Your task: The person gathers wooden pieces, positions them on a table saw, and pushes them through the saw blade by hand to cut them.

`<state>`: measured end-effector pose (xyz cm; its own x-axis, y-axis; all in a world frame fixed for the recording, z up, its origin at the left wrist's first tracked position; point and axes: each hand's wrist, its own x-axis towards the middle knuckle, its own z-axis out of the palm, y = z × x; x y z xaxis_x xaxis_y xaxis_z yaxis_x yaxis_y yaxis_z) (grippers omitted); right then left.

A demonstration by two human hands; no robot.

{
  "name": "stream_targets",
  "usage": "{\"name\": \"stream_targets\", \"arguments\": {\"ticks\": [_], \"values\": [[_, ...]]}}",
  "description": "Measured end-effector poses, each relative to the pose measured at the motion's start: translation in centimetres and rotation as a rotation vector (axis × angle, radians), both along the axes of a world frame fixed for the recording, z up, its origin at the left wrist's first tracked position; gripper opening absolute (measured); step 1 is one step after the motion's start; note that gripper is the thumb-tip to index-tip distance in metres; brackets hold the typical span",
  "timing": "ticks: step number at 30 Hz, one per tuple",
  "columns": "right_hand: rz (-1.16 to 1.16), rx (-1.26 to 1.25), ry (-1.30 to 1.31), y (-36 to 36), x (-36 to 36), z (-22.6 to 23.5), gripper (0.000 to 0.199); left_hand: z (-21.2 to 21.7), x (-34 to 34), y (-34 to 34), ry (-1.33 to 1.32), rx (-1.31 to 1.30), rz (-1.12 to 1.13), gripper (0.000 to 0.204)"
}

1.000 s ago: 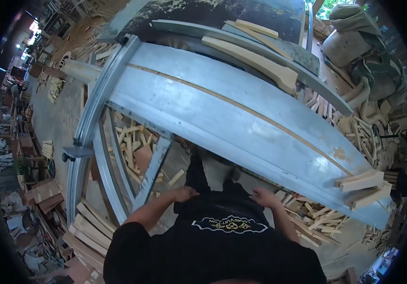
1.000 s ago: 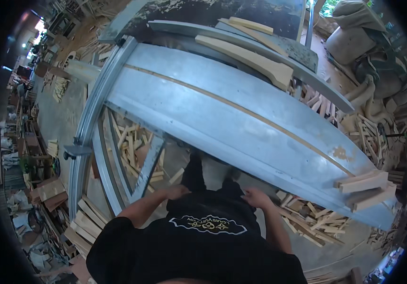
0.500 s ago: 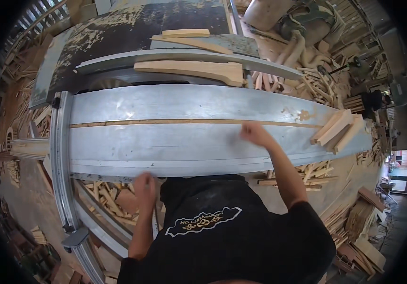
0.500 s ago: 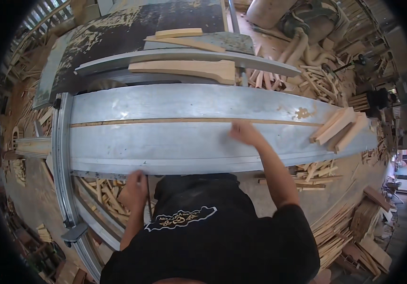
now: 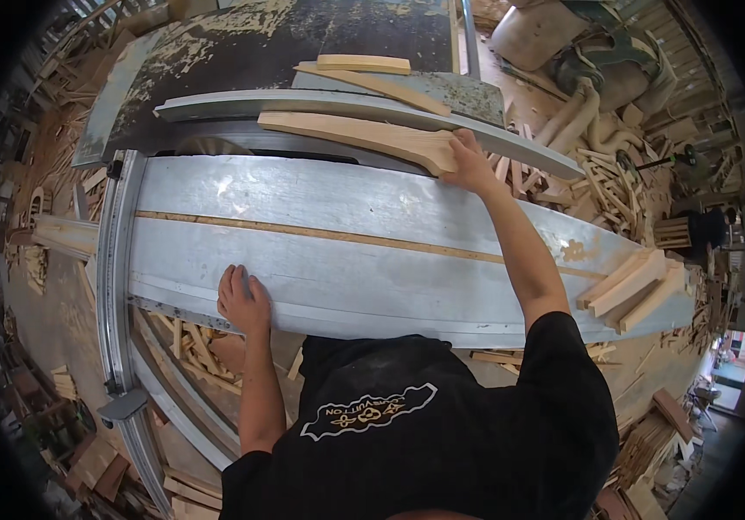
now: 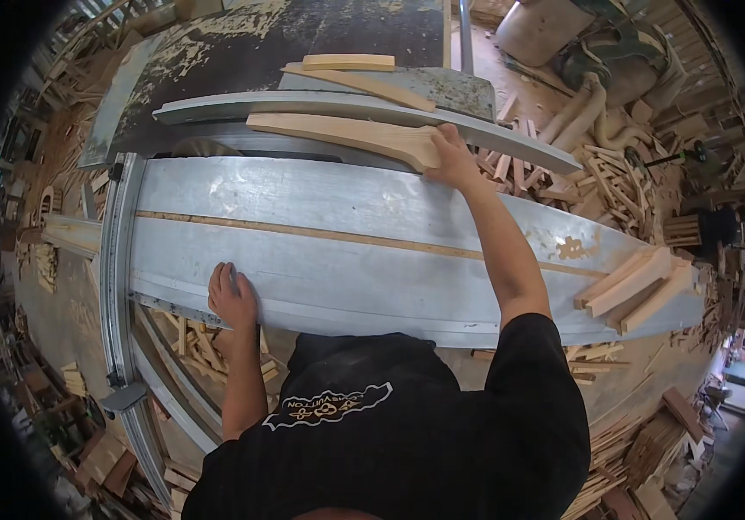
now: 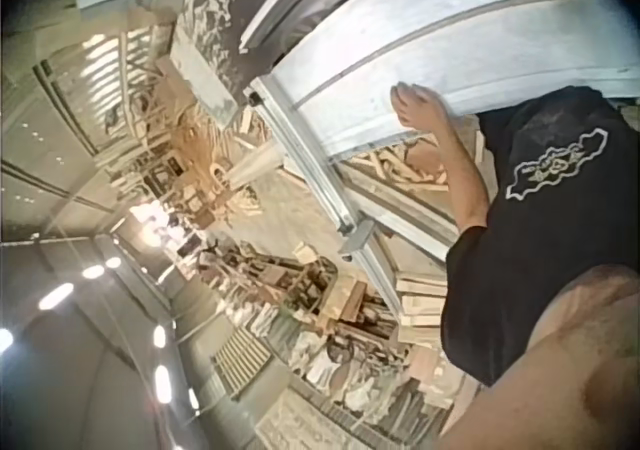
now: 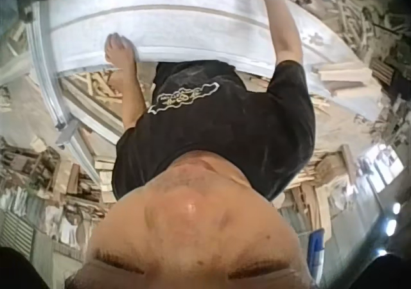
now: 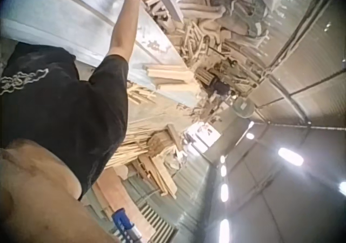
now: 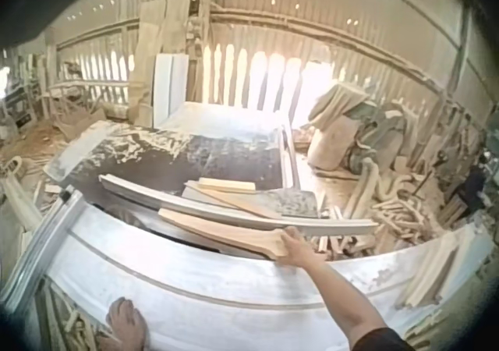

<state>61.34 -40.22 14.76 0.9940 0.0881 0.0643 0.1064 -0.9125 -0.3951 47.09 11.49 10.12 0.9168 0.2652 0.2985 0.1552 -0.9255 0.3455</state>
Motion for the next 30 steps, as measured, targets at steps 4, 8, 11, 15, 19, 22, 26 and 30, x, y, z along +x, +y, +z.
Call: {"name": "stream_targets", "arguments": {"ticks": [4,8,11,15,19,22,26,30], "values": [[-0.028,-0.036,-0.013,-0.6,0.0,1.0,0.077,-0.4,0.4,-0.5,-0.022,0.035,-0.013,0.035],[0.032,-0.022,0.032,-0.9,0.1,1.4,0.079,-0.4,0.3,-0.6,0.003,0.041,-0.005,0.035],[0.067,0.067,-0.039,-1.8,-0.4,0.6,0.078,-0.1,0.4,-0.9,0.033,0.008,-0.021,0.036],[-0.144,-0.032,-0.059,0.8,-1.6,2.3,0.07,-0.2,0.1,-0.3,0.031,0.022,-0.003,0.035],[0.01,0.019,-0.007,0.0,-1.1,1.1,0.062,-0.3,0.2,-0.5,0.013,0.026,-0.003,0.035],[0.135,0.05,-0.102,-1.7,-0.9,1.3,0.057,-0.3,0.5,-0.5,-0.004,0.007,-0.003,0.035],[0.193,0.127,-0.071,-1.2,-0.1,1.7,0.061,-0.2,0.3,-0.3,-0.026,-0.002,0.014,0.034],[0.2,0.187,-0.108,1.3,0.6,1.1,0.057,0.0,0.3,-0.6,-0.026,-0.027,0.01,0.033]]}}
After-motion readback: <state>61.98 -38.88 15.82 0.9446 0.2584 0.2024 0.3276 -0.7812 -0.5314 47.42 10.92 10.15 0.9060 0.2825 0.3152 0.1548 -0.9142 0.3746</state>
